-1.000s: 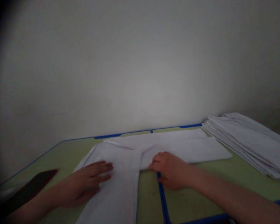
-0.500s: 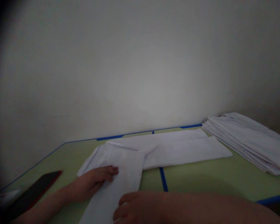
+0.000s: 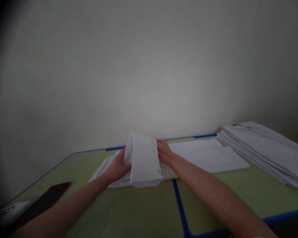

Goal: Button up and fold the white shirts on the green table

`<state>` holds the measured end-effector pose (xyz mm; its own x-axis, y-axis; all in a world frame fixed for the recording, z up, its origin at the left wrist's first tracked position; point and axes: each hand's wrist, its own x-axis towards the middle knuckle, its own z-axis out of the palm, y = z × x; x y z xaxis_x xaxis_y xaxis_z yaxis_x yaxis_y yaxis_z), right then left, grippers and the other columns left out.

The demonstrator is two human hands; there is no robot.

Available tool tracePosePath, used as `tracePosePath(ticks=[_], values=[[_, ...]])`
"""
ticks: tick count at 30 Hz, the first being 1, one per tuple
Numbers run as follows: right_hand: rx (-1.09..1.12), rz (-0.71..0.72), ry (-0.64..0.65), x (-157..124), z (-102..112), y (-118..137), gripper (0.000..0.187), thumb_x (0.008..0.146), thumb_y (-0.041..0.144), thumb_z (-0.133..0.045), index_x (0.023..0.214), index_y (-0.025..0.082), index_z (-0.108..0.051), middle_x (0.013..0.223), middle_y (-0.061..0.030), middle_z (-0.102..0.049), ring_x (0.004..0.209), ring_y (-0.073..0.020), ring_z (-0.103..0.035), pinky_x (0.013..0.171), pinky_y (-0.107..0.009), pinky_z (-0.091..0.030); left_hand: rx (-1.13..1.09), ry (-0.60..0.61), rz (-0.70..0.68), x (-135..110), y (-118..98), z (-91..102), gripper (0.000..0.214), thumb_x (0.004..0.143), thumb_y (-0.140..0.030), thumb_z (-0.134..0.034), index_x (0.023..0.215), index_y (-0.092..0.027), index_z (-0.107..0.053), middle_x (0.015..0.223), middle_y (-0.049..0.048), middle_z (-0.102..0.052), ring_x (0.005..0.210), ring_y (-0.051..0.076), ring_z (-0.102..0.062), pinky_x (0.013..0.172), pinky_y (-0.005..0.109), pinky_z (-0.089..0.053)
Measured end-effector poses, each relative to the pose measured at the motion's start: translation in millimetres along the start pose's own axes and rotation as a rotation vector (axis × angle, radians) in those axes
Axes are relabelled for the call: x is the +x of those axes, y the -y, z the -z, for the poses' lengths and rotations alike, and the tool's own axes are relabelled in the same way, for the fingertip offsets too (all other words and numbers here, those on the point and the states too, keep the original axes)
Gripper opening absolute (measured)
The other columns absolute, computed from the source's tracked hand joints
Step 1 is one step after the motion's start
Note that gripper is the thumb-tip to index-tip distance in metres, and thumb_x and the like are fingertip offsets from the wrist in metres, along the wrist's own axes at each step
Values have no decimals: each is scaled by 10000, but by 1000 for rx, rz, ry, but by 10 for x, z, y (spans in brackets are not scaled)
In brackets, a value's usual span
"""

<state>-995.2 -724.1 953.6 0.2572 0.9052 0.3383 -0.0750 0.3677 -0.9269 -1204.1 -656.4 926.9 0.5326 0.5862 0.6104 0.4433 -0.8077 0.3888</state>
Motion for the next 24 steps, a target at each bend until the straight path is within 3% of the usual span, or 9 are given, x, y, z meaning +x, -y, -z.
tracePosePath(ticks=[1,3,6,9,12,16,18,24], values=[[-60,-11,-5,15,18,-81,166,691,301,-597,709,136,-614,607,-46,-623,627,-168,-559,602,-283,-438,1,-69,18,139,-97,-79,856,661,-449,-662,1377,-170,-284,1298,119,-497,1130,252,-511,959,382,-398],[-192,-24,-5,27,60,-236,220,696,341,-608,768,137,-645,667,-59,-653,709,-190,-577,653,-294,-447,34,-99,18,417,-285,-194,780,672,-434,-655,1339,-163,-354,1138,95,-603,974,208,-587,856,318,-445],[-289,16,7,7,195,-357,318,709,404,-602,886,145,-658,797,-77,-680,805,-217,-586,714,-320,-454,216,-21,4,777,-515,-249,370,755,-439,-551,976,-156,-637,831,69,-663,765,181,-602,702,273,-437],[-230,65,-77,-101,426,-318,462,793,528,-463,1023,159,-617,1007,-107,-650,895,-226,-592,753,-355,-465,368,-21,-49,1034,-700,-223,410,803,-501,-455,755,-151,-664,743,90,-653,733,186,-590,660,272,-407],[-244,208,-179,-264,631,-185,554,825,579,-387,1185,181,-524,1226,-128,-541,1065,-236,-541,838,-385,-453,432,-63,-97,1222,-884,-208,416,780,-526,-474,786,-160,-672,774,95,-660,737,189,-586,647,272,-400],[-572,368,-215,-300,695,8,905,653,472,-666,1399,158,-262,1336,-163,-434,1198,-266,-446,952,-401,-397,443,-75,-165,1430,-1141,-279,311,709,-430,-577,871,-189,-684,836,80,-672,753,189,-587,654,272,-414],[-723,404,-281,-191,693,79,1021,606,412,-699,1428,116,-171,1352,-182,-406,1226,-280,-415,996,-407,-362,437,-76,-212,1511,-1249,-332,314,688,-402,-598,906,-195,-686,854,78,-673,777,195,-589,676,279,-425],[-906,367,-505,231,778,105,1005,610,470,-655,1392,18,-213,1345,-238,-384,1258,-324,-366,1024,-431,-332,500,-94,-257,1634,-1373,-416,251,688,-329,-568,879,-215,-685,844,67,-671,781,199,-592,669,287,-438]])
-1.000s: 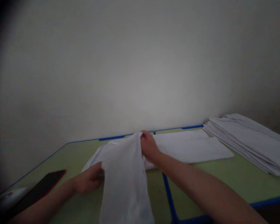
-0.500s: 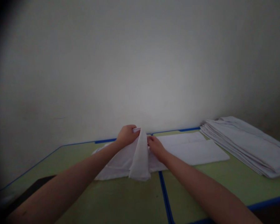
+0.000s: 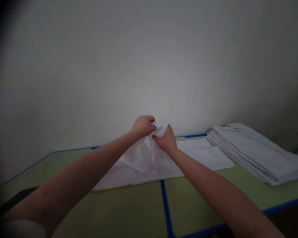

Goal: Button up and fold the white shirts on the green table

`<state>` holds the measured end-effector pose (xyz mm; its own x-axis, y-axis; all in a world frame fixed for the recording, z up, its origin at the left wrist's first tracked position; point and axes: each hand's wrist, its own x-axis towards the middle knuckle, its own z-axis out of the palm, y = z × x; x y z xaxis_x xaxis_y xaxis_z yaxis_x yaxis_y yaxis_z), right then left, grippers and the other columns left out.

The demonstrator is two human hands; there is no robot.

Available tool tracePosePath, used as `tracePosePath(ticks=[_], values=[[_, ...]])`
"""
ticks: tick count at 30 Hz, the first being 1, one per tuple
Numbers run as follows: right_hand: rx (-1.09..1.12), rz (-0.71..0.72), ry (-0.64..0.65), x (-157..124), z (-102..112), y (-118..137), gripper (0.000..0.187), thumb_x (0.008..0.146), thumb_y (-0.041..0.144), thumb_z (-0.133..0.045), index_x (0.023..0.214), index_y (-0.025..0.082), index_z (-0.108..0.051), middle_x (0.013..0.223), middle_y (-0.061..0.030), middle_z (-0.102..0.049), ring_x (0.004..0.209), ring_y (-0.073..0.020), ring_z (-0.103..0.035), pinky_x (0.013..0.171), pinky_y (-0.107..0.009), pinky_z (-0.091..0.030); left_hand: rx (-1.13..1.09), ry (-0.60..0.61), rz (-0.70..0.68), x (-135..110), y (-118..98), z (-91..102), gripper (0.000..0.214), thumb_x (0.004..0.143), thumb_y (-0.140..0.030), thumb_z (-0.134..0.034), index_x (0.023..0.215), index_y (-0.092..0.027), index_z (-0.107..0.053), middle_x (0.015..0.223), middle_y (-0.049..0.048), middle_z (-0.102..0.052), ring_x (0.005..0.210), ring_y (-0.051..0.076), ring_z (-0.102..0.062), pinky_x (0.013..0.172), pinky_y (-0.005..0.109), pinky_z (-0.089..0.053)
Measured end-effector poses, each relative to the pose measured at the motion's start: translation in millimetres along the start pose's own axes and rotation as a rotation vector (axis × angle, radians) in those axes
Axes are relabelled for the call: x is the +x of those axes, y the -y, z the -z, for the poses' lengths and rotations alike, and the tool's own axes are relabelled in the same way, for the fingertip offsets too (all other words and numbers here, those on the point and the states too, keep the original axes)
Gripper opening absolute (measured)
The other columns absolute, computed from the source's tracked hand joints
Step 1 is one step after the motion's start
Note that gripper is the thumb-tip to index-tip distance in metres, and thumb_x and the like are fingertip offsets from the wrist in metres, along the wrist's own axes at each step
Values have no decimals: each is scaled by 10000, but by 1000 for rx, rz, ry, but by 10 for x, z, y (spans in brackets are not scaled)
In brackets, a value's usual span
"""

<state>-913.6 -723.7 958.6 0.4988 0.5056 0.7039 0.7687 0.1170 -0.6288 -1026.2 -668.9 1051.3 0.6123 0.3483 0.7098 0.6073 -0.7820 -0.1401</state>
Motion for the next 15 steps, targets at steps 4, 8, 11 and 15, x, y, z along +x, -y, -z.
tracePosePath(ticks=[4,8,11,15], values=[[-84,34,-54,106,-111,-25,966,622,369,-630,1404,40,-169,1404,-236,-291,1305,-330,-280,1033,-468,-293,57,-10,-7,84,55,-31,255,710,-319,-535,892,-212,-679,887,78,-668,823,215,-594,698,305,-446],[-177,87,-105,228,-168,98,1012,633,377,-626,1414,41,-76,1450,-256,-152,1340,-359,-161,1042,-532,-203,65,-61,76,213,119,-57,287,770,-347,-471,909,-193,-668,886,99,-664,825,218,-597,691,303,-443],[-220,163,-106,360,-203,201,1031,648,412,-626,1416,50,-41,1462,-254,-91,1349,-374,-74,1044,-561,-128,34,-76,122,292,138,-60,333,804,-396,-433,891,-173,-665,877,111,-658,816,212,-590,691,299,-431],[-306,187,-152,585,-167,152,859,698,230,-548,1413,76,-97,1468,-229,-102,1345,-359,-82,1036,-570,-89,12,-61,139,327,194,-42,306,810,-366,-451,892,-158,-660,894,113,-648,850,199,-574,720,287,-409]])
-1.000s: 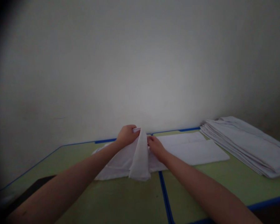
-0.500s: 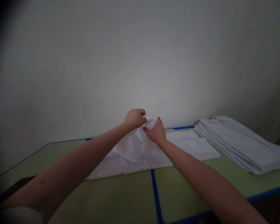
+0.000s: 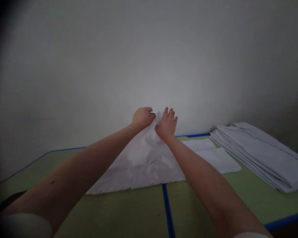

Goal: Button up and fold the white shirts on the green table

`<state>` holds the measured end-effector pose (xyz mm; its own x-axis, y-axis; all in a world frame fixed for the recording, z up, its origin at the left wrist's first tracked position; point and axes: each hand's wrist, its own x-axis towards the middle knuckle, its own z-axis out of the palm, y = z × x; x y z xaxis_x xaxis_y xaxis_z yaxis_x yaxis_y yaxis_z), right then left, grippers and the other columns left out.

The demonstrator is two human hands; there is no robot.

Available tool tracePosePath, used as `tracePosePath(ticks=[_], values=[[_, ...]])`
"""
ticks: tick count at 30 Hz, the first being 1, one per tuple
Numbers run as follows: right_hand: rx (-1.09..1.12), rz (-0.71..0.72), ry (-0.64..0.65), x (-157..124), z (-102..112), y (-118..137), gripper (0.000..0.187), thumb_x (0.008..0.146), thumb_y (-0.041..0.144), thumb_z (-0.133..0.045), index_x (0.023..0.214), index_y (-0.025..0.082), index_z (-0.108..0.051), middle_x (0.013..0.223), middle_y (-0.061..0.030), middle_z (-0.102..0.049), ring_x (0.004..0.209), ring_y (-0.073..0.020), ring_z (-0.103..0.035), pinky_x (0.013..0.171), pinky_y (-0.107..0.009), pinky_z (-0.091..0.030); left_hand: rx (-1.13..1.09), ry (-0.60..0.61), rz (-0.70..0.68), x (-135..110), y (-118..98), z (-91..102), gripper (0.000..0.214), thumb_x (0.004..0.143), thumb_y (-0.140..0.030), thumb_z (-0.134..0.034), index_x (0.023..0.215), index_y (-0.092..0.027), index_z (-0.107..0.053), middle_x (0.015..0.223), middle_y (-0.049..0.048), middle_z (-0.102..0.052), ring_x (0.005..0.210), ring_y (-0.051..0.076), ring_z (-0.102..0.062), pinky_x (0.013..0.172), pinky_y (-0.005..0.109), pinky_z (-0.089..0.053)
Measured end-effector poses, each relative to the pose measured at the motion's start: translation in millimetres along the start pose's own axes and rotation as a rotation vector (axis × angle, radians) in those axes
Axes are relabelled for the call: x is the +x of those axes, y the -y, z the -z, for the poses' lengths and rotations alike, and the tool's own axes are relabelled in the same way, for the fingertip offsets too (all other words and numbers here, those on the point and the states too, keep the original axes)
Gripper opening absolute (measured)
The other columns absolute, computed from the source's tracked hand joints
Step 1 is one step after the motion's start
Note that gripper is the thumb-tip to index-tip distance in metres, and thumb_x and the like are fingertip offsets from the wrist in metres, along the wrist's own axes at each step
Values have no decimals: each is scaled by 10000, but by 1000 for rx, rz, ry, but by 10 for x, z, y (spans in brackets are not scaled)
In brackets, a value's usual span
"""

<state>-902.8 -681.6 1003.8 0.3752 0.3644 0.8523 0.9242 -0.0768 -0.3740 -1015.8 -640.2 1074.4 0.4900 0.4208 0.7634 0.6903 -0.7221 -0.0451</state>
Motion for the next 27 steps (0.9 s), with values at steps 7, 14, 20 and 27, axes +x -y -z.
tracePosePath(ticks=[7,14,20,27], values=[[-279,118,26,337,348,-489,459,701,145,-489,1156,115,-541,1205,-172,-494,1118,-299,-426,961,-481,-275,-19,-47,-25,88,353,-26,256,781,-359,-504,866,-173,-658,875,105,-639,830,208,-551,701,301,-387],[-426,286,330,807,831,-535,317,699,135,-497,959,135,-677,945,-107,-625,895,-213,-545,779,-301,-402,-281,139,-183,-27,576,-233,424,783,-539,-488,903,-167,-652,794,59,-632,702,144,-531,661,262,-395],[-347,447,606,847,1130,-542,325,666,100,-503,915,169,-700,877,-47,-677,834,-183,-585,742,-266,-405,-429,611,-250,-594,915,-581,535,564,-361,-732,1066,-207,-629,1051,52,-652,908,181,-582,801,258,-416],[-300,453,652,635,1359,-853,375,617,68,-491,913,178,-695,933,-45,-678,905,-198,-594,830,-293,-408,-284,726,-79,-1056,1427,-430,431,557,-343,-684,967,-213,-671,923,35,-685,850,202,-595,756,258,-413]])
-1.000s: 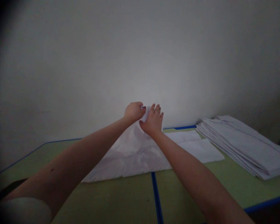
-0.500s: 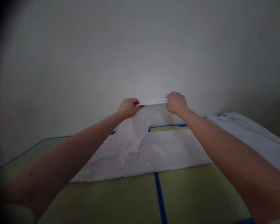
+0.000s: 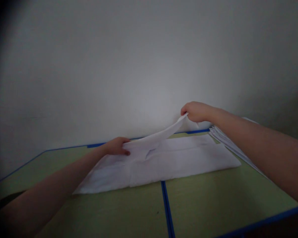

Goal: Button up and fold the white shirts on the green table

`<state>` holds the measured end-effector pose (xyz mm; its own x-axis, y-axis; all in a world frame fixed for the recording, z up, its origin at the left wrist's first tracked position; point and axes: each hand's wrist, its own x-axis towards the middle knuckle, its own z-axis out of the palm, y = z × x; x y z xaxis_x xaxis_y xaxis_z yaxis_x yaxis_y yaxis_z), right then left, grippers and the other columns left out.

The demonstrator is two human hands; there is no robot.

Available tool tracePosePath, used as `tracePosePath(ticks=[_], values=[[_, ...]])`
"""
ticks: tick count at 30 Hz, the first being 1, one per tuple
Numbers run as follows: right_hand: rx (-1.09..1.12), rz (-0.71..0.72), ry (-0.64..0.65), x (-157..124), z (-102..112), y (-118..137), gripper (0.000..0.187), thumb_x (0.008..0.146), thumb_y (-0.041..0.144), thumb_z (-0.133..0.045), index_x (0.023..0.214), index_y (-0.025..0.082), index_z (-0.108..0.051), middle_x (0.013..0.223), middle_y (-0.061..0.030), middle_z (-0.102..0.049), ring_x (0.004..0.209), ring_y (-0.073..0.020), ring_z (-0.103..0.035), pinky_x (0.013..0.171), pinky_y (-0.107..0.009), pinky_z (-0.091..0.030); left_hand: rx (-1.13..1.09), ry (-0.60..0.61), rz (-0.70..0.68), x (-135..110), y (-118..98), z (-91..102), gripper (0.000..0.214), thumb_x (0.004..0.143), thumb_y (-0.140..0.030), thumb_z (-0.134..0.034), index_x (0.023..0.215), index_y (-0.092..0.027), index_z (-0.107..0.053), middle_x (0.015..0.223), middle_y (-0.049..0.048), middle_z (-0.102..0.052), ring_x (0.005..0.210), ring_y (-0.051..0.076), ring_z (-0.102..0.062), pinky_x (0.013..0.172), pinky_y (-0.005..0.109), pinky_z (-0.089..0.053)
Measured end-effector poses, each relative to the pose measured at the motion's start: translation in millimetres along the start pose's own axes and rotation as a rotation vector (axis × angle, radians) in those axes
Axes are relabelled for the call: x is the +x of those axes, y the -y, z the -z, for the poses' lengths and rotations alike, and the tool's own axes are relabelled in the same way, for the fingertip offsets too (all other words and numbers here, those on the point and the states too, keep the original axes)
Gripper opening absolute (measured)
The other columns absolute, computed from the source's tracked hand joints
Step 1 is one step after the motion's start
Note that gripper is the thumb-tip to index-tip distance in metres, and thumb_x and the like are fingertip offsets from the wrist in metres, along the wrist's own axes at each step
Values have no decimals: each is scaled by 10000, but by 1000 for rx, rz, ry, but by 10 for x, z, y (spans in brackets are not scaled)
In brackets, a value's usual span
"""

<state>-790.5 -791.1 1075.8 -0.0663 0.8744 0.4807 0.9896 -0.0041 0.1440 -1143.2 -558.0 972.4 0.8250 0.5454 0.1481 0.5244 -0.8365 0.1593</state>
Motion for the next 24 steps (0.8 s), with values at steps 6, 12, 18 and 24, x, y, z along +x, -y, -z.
tracePosePath(ticks=[6,12,18,24], values=[[50,128,-54,-881,-313,-326,644,574,77,-425,1179,211,-601,1272,-72,-528,1208,-211,-437,1040,-382,-269,125,36,35,-701,140,33,388,647,-382,-582,988,-208,-646,796,18,-649,718,169,-574,675,245,-401],[47,51,-18,-1860,-1064,-709,682,566,63,-453,1209,241,-593,1356,-129,-425,1283,-204,-350,1073,-324,-189,173,-106,-42,-1202,37,-137,324,772,-385,-479,1011,-216,-618,999,57,-633,901,197,-573,804,282,-414],[104,-63,110,-2225,-1523,-852,719,575,95,-478,1258,318,-522,1334,-52,-471,1229,-222,-437,1057,-424,-284,179,-120,-8,-1436,175,-241,304,789,-397,-470,1006,-292,-656,1070,21,-654,1013,235,-568,916,338,-385],[157,-159,91,-1933,-1195,-910,480,664,141,-463,1085,271,-656,1187,-55,-601,1102,-236,-553,995,-396,-368,185,-124,-15,-1601,333,-217,307,763,-392,-495,1007,-309,-662,1090,12,-657,1011,229,-586,912,326,-409]])
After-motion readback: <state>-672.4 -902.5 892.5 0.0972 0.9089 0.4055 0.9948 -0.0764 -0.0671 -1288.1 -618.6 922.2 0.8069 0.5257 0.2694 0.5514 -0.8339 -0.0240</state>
